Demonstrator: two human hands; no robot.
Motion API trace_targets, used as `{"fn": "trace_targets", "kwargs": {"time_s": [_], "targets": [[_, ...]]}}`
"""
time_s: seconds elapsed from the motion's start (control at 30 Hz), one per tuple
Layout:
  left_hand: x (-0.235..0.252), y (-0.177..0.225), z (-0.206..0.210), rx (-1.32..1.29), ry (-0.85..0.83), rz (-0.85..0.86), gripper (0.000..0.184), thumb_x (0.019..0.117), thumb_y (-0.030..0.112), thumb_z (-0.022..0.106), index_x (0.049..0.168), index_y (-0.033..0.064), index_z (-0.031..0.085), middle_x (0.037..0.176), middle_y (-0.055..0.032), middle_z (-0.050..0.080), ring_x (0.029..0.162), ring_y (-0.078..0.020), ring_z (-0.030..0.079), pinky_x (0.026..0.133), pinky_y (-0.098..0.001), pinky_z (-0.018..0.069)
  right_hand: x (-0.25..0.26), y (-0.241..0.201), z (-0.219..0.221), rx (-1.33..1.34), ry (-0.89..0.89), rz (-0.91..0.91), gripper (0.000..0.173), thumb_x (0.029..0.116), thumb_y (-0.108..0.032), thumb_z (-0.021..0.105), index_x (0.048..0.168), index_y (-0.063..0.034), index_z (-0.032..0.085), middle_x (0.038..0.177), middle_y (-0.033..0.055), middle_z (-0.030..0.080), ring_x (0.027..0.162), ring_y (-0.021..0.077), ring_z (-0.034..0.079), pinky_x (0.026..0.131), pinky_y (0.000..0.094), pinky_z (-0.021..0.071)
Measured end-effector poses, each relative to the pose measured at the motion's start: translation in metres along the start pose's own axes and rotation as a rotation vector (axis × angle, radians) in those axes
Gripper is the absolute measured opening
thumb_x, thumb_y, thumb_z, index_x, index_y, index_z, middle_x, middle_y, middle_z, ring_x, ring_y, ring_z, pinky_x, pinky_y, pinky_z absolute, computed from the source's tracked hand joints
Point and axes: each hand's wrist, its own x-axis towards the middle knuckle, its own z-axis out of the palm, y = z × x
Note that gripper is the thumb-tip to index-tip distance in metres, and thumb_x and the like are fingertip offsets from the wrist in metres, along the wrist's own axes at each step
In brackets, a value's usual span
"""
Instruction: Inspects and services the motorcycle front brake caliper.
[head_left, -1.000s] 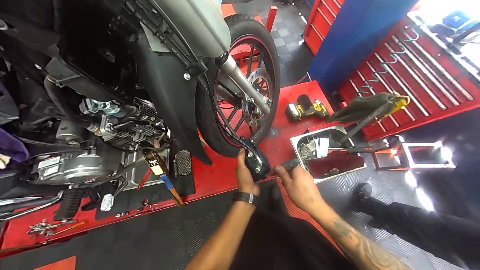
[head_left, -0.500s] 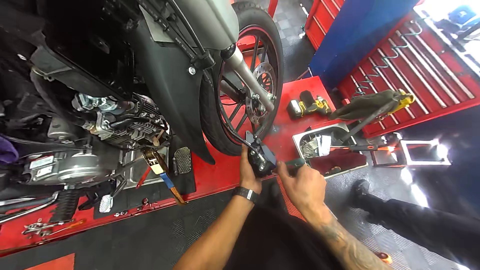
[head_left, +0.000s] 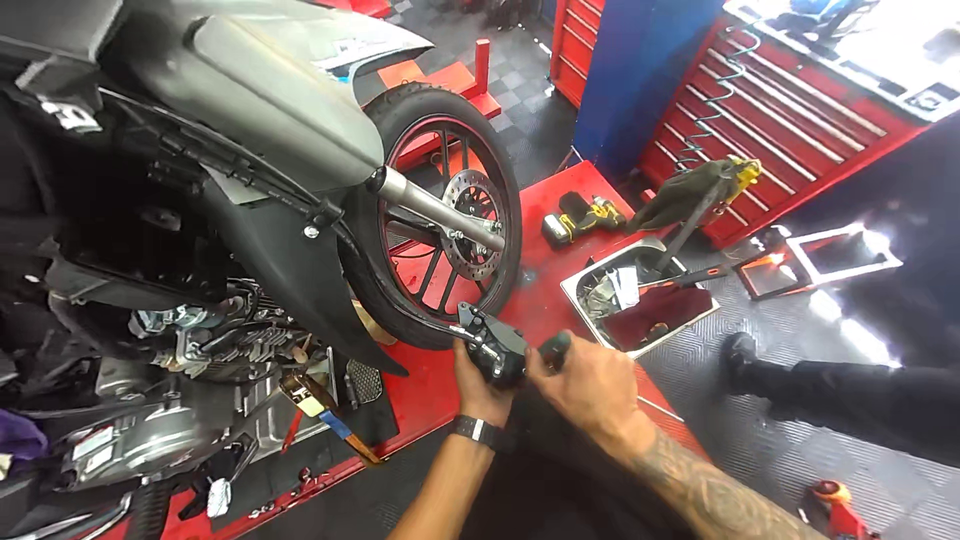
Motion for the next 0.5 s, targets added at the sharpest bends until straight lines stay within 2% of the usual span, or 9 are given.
{"fn": "trace_targets", "kwargs": {"time_s": [0.2, 0.4, 0.5], "targets": [[-0.012, 0.000, 0.002, -0.018, 0.015, 0.021, 0.079, 0.0876, 0.086, 0.036, 0.119, 0.0192, 0.064, 0.102, -0.0153, 0.070, 0.087, -0.0328, 0.070, 0.069, -0.0569, 0.0574, 0.002, 0.007, -0.005, 0.051, 0.006, -0.057, 0.043, 0.0880, -0.060, 0.059, 0.071, -0.0213, 0.066, 0.056, -0.0044, 0.058, 0.049, 0.0144, 0.060, 0.042, 0.0386, 0.0453], [-0.026, -0.004, 0.009, -0.003, 0.079, 0.070, 0.082, 0.0854, 0.089, 0.033, 0.115, 0.0188, 0.064, 0.096, -0.0141, 0.070, 0.079, -0.0304, 0.069, 0.061, -0.0519, 0.0569, 0.004, 0.013, -0.012, 0.105, -0.013, -0.110, 0.042, 0.0881, -0.061, 0.058, 0.072, -0.0218, 0.065, 0.057, -0.0048, 0.058, 0.051, 0.0140, 0.060, 0.044, 0.0379, 0.0458], [-0.031, -0.006, 0.012, -0.004, 0.083, 0.098, 0.085, 0.0838, 0.091, 0.033, 0.116, 0.0189, 0.064, 0.096, -0.0143, 0.070, 0.080, -0.0306, 0.069, 0.063, -0.0533, 0.0571, 0.004, 0.018, -0.015, 0.139, 0.003, -0.143, 0.044, 0.0883, -0.061, 0.059, 0.074, -0.0197, 0.066, 0.058, -0.0034, 0.059, 0.051, 0.0150, 0.061, 0.044, 0.0384, 0.0472]]}}
